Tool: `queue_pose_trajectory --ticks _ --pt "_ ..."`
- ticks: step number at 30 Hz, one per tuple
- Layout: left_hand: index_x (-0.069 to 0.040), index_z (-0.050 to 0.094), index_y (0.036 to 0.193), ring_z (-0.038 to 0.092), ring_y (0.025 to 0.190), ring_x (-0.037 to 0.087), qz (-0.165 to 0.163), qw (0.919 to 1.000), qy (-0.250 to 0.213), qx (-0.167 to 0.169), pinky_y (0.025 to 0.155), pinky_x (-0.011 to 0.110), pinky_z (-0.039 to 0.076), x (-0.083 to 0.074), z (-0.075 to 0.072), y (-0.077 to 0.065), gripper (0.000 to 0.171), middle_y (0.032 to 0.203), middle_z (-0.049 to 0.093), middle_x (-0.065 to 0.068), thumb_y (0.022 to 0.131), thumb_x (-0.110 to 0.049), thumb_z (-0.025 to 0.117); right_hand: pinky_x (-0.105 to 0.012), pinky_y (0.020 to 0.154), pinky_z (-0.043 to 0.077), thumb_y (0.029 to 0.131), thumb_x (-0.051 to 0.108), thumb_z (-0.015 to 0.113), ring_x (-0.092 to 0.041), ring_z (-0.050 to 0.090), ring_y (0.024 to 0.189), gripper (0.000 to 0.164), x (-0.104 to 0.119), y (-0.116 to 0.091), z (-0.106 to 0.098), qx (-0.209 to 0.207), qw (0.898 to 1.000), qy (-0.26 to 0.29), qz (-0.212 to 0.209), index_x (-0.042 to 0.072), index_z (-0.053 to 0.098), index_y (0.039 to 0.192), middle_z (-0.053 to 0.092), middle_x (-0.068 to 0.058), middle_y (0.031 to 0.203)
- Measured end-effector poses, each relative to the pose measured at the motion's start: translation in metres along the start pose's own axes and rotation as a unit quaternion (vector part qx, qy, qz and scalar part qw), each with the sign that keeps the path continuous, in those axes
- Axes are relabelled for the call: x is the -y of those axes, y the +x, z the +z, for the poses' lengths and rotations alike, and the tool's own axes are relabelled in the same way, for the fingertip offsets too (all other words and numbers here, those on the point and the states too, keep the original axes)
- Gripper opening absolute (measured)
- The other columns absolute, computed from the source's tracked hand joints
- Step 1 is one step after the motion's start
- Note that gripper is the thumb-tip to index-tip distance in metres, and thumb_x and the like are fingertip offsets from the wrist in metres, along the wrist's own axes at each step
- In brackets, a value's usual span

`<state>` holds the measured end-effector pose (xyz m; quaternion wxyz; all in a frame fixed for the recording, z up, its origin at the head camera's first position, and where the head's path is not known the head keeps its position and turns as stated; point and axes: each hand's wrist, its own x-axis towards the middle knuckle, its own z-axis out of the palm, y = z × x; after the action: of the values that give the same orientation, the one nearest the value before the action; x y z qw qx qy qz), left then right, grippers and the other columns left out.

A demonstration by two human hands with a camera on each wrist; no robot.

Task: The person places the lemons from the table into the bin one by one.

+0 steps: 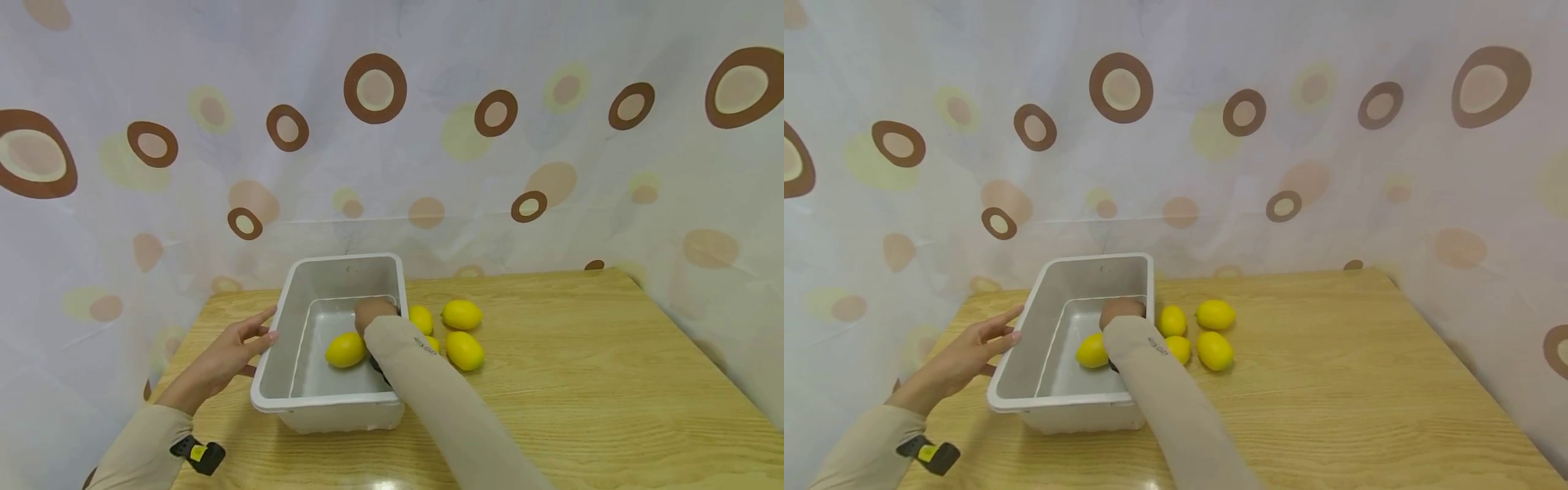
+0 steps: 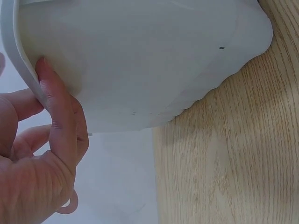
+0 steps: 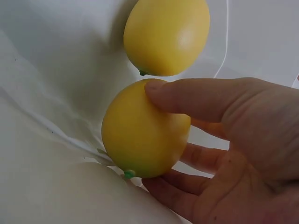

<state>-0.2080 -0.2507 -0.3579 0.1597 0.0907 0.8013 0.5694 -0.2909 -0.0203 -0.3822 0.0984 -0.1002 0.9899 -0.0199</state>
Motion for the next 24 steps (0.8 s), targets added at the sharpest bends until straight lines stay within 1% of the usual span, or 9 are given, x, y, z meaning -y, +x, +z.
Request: queue_pose_trajectory --ticks 7,11,16,21,24 --pt "-0.02 0.016 0.144 0.054 0.097 0.027 0.002 1.0 0.005 -0.002 0.066 0.044 0.052 0.0 0.0 0.001 0.065 0.116 0.042 0.023 0.09 -0.03 0.051 -0.038 0.075 0.048 0.086 0.017 0.056 -0.018 0.052 0.073 0.013 0.0 -0.001 -0.001 0.005 1.0 -0.024 0.0 0.011 0.066 0.094 0.063 -0.005 0.085" --pt "-0.02 0.016 0.144 0.054 0.096 0.027 0.001 1.0 0.004 -0.002 0.065 0.044 0.052 -0.001 0.0 0.001 0.065 0.116 0.041 0.024 0.09 -0.03 0.051 -0.034 0.071 0.049 0.087 0.017 0.056 -0.016 0.054 0.07 0.013 0.0 -0.004 -0.004 -0.003 0.999 -0.038 -0.001 0.01 0.066 0.089 0.063 -0.005 0.081" --pt "-0.02 0.017 0.143 0.054 0.096 0.027 -0.001 1.0 0.003 -0.003 0.065 0.044 0.052 -0.001 0.0 0.0 0.065 0.117 0.041 0.023 0.09 -0.03 0.052 -0.034 0.07 0.049 0.087 0.017 0.055 -0.015 0.053 0.067 0.014 0.001 -0.008 -0.007 -0.01 0.999 -0.042 0.002 0.009 0.067 0.088 0.063 -0.005 0.079" --pt "-0.022 0.017 0.143 0.054 0.095 0.027 -0.004 1.0 0.006 -0.005 0.065 0.044 0.052 -0.001 0.0 -0.001 0.065 0.117 0.042 0.023 0.09 -0.03 0.052 -0.031 0.066 0.048 0.087 0.018 0.054 -0.015 0.053 0.064 0.016 0.001 -0.01 -0.007 -0.012 0.999 -0.047 0.002 0.008 0.067 0.086 0.061 -0.004 0.074" --pt "-0.022 0.017 0.143 0.054 0.095 0.027 -0.004 1.0 0.005 -0.005 0.065 0.044 0.052 0.0 0.0 -0.001 0.065 0.117 0.042 0.023 0.09 -0.03 0.052 -0.031 0.066 0.048 0.088 0.018 0.054 -0.015 0.052 0.064 0.016 0.001 -0.01 -0.007 -0.009 0.999 -0.047 0.002 0.009 0.067 0.087 0.061 -0.004 0.074"
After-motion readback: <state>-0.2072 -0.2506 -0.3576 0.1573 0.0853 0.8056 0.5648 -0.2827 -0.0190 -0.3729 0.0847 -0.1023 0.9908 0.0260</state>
